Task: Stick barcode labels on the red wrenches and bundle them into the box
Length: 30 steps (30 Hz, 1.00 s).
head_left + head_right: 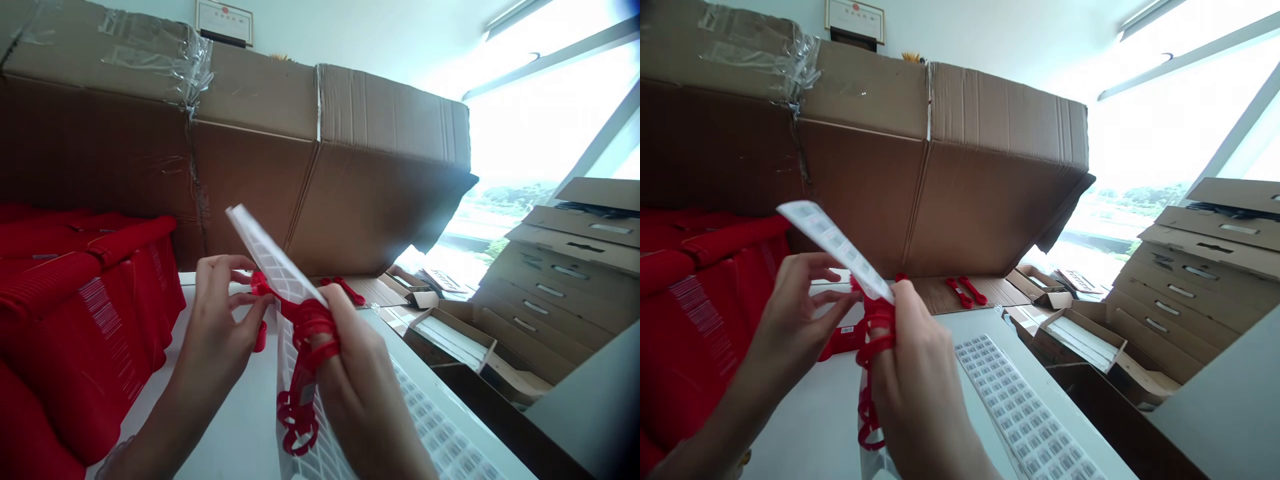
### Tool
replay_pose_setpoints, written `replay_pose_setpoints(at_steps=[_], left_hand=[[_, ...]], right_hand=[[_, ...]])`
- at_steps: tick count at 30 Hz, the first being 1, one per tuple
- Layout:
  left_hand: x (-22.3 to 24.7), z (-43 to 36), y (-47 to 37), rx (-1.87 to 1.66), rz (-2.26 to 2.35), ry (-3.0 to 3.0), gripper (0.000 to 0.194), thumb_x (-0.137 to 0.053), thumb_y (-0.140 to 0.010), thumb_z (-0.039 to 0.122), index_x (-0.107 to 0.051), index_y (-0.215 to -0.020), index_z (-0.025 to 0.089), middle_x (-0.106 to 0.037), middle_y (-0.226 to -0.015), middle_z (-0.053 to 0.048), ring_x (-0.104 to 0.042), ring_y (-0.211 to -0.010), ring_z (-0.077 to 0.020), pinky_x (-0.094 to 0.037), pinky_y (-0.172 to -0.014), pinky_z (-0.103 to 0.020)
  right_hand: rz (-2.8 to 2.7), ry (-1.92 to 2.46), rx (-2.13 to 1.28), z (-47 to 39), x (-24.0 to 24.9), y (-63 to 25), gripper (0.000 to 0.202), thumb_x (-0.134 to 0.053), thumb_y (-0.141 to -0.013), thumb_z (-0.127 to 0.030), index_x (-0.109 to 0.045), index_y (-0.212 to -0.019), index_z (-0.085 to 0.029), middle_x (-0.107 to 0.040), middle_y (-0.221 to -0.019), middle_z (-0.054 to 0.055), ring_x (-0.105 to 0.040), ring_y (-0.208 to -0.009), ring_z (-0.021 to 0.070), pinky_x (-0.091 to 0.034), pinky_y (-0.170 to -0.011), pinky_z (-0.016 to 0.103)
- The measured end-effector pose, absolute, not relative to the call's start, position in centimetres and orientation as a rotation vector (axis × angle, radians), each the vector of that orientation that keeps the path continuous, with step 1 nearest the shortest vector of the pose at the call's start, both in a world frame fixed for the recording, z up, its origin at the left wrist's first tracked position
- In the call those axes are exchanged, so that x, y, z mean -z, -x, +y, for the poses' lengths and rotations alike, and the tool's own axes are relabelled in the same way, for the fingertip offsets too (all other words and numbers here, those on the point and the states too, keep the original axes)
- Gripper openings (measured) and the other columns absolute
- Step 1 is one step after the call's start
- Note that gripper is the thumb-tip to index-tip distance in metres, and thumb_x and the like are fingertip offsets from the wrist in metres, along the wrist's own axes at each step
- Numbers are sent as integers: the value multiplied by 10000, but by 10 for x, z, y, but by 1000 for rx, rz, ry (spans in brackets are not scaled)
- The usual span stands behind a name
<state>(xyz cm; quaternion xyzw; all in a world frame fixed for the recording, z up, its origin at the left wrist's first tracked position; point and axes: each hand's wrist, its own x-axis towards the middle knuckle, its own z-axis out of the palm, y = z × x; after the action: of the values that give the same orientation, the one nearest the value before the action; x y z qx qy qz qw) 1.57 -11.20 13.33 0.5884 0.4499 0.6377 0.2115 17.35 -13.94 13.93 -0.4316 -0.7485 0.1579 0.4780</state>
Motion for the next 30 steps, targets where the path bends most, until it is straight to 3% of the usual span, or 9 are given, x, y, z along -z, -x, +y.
replay_pose_setpoints(at_steps=[3,7,9,13,19,24,30], left_hand=[[-124,-96,-11,-1672,1168,-1657,274,-697,-876,366,-569,-1082,239,-441,-1246,-70,-547,-1218,-254,-594,-949,-413],[-121,-91,-10,-1601,1259,-1593,479,-676,-876,556,-486,-1182,241,-420,-1361,-104,-421,-1383,-289,-405,-1157,-507],[-121,-94,-14,-1532,1174,-1504,585,-667,-863,608,-429,-1254,245,-464,-1359,-124,-482,-1344,-306,-444,-1105,-497],[-124,-102,-24,-1532,1183,-1443,742,-725,-814,602,-337,-1351,265,-530,-1254,-116,-648,-1043,-259,-545,-897,-416],[-131,-108,-22,-1605,1170,-1308,544,-697,-866,548,-402,-1246,294,-507,-1030,-4,-596,-885,-163,-551,-741,-286],[-140,-116,-17,-1660,1162,-1263,332,-643,-913,518,-548,-1145,301,-459,-935,11,-531,-759,-131,-511,-540,-188],[-159,-136,-3,-1515,1056,-1102,334,-748,-847,478,-676,-1114,291,-669,-919,-10,-659,-794,-155,-577,-604,-189]], right_hand=[[-1887,1093,-161,-140,-136,-166,134,-422,-944,-161,-412,-848,-253,-568,-771,7,-446,-601,168,-312,-516,310],[-1813,1071,-237,-136,-138,-170,143,-406,-993,-210,-421,-858,-255,-547,-721,-17,-447,-570,156,-331,-505,292],[-1760,1029,-412,-131,-140,-176,184,-388,-1037,-284,-429,-860,-257,-546,-718,-22,-472,-581,152,-369,-507,275],[-1653,939,-643,-118,-141,-182,267,-395,-1056,-410,-442,-844,-255,-539,-753,-9,-489,-644,159,-451,-584,276],[-1606,898,-759,-111,-143,-182,300,-451,-1021,-521,-571,-962,-253,-571,-802,22,-534,-709,184,-518,-637,293],[-1553,896,-815,-108,-148,-186,312,-467,-1021,-496,-652,-1137,-273,-678,-1062,65,-631,-903,219,-561,-734,321],[-1471,998,-908,-95,-154,-203,302,-527,-992,-499,-687,-1071,-254,-706,-1055,66,-650,-857,222,-552,-680,331]])
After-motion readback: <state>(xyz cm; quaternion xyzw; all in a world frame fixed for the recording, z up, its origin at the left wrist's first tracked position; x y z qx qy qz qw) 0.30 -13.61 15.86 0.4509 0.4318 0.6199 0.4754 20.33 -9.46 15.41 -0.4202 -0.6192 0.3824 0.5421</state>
